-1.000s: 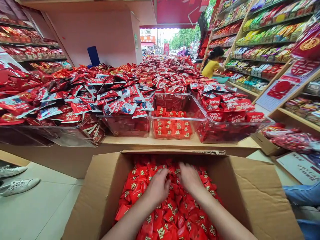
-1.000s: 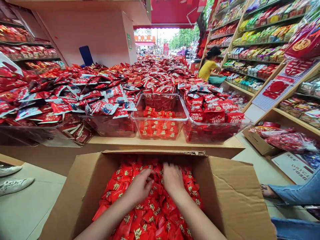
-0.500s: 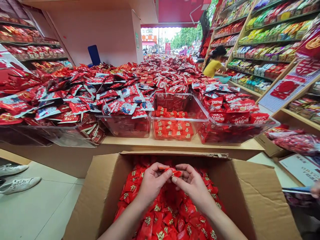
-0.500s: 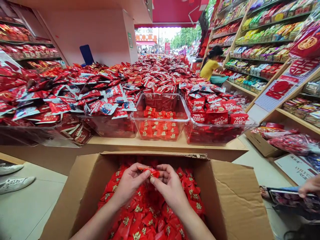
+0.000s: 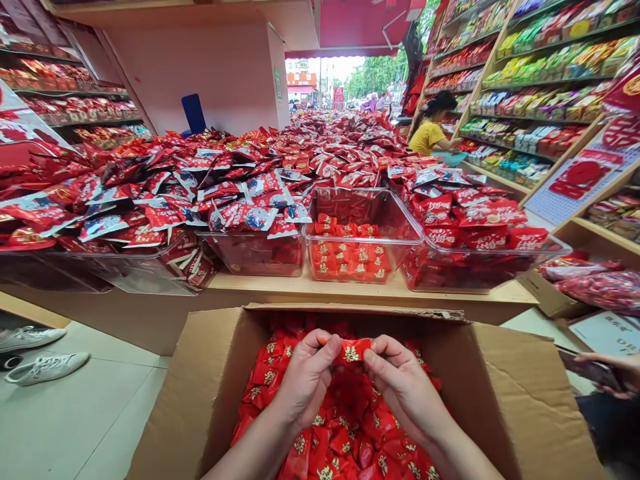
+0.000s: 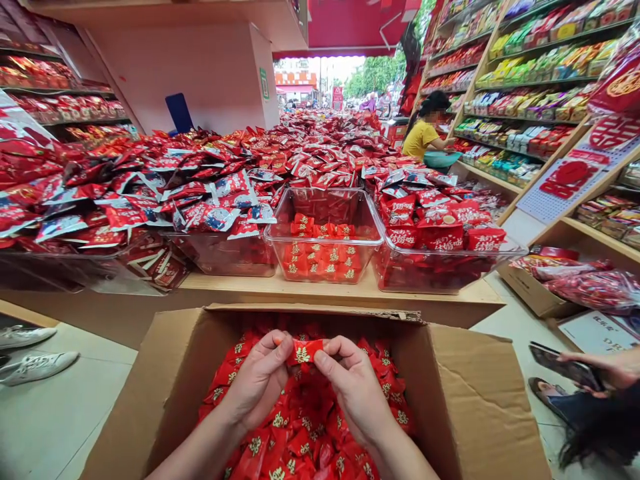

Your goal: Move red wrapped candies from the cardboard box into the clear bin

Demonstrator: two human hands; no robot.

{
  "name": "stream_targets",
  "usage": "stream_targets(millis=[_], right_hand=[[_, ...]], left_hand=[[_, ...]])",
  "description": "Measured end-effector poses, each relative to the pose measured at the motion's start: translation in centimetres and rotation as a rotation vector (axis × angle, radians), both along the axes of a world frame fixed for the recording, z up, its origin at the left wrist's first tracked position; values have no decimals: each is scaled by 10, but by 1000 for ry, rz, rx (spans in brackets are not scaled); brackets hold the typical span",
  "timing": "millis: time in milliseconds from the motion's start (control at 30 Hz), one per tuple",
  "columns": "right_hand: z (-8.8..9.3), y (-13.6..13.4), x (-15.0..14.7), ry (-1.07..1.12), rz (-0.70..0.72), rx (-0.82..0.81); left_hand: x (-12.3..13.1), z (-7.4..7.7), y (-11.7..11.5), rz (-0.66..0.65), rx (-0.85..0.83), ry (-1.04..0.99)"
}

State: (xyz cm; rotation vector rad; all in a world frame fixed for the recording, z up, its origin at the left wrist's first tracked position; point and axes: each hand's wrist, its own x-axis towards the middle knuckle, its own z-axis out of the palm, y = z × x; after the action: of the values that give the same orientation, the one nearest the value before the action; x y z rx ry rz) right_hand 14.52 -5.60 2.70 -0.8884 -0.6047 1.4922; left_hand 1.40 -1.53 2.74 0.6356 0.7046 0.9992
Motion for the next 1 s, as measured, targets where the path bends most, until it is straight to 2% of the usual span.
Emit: stream_targets(millis=[100, 200, 300, 400, 533, 633, 800, 1000], right_hand=[[1, 0, -3, -62, -40, -1], [-2, 1, -3, -255, -82, 19], [-7, 2, 1, -359, -93, 57], [-10, 2, 3, -300, -107, 49], [-5, 2, 2, -200, -62, 16], [-1, 3, -1, -225, -60, 25], [-1, 4, -6, -237, -150, 48], [-5, 6, -7, -313, -244, 85]], left_hand=[[1, -1, 0, 64, 102, 89], [3, 0, -2, 100, 179, 187], [4, 2, -5, 41, 180, 202], [5, 4, -6, -7, 143, 189], [4, 0, -3, 46, 85, 186], [2, -5, 0, 43, 91, 187], [0, -8, 0, 101, 123, 210], [-2, -5, 2, 22, 230, 261]])
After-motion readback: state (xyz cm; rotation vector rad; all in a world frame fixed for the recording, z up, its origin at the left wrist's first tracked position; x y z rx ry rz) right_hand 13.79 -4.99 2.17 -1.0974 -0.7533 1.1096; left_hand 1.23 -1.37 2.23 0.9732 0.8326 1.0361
